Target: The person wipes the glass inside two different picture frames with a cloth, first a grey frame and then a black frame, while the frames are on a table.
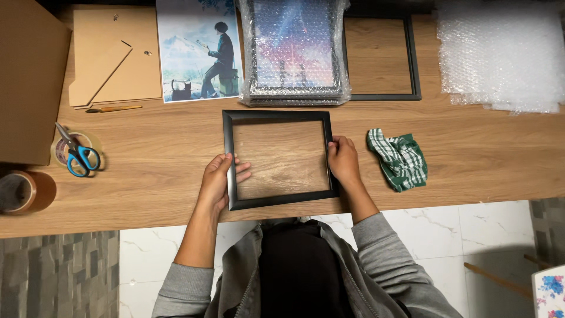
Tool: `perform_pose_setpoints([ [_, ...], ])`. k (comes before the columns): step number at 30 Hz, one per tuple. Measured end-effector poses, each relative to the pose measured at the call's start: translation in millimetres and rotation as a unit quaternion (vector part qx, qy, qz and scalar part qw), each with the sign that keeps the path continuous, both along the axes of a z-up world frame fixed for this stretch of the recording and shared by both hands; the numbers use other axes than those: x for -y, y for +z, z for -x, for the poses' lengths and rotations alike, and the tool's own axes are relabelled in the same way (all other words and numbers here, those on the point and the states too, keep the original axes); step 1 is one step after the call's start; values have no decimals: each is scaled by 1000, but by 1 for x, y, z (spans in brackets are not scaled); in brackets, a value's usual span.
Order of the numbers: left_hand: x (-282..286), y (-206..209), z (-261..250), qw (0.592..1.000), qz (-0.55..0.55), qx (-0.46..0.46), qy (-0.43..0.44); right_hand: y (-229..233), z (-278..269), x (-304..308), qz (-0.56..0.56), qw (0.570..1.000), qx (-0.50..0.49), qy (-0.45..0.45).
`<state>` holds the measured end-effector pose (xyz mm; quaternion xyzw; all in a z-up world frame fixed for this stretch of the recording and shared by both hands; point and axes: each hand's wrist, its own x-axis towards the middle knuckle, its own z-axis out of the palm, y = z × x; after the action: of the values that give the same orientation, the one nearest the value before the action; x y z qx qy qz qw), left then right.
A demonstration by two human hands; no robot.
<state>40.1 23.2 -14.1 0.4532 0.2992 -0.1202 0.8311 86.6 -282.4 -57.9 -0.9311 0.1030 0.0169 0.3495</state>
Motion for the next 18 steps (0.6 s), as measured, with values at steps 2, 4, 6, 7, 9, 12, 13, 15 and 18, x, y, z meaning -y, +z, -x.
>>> perform_pose_setpoints([
  [2, 0, -2, 2, 1000, -2, 0, 6, 3, 2, -3, 7, 1000, 21, 5],
  [4, 1, -5, 3, 1000, -6, 1, 11, 3, 4, -3, 13, 999, 47, 8],
  [6, 0, -7, 3, 1000, -5, 3, 13, 1, 5, -1, 7, 998, 55, 8],
  [7, 0, -7, 4, 1000, -4, 5, 14, 0, 6, 0, 3, 998, 62, 8],
  [9, 0, -7, 5, 1000, -5, 5, 16, -5, 6, 2, 0, 998, 68, 5],
  [12, 1, -5, 6, 1000, -4, 8, 20, -10, 4, 4, -5, 997, 77, 4],
  [13, 1, -4, 6, 1000, -4, 10, 21, -12, 4, 5, -6, 997, 81, 6],
  [15, 1, -5, 6, 1000, -6, 15, 20, -11, 3, 7, -13, 996, 85, 9],
  [18, 0, -7, 6, 1000, -9, 23, 14, 9, 5, 15, -14, 992, 123, 24],
])
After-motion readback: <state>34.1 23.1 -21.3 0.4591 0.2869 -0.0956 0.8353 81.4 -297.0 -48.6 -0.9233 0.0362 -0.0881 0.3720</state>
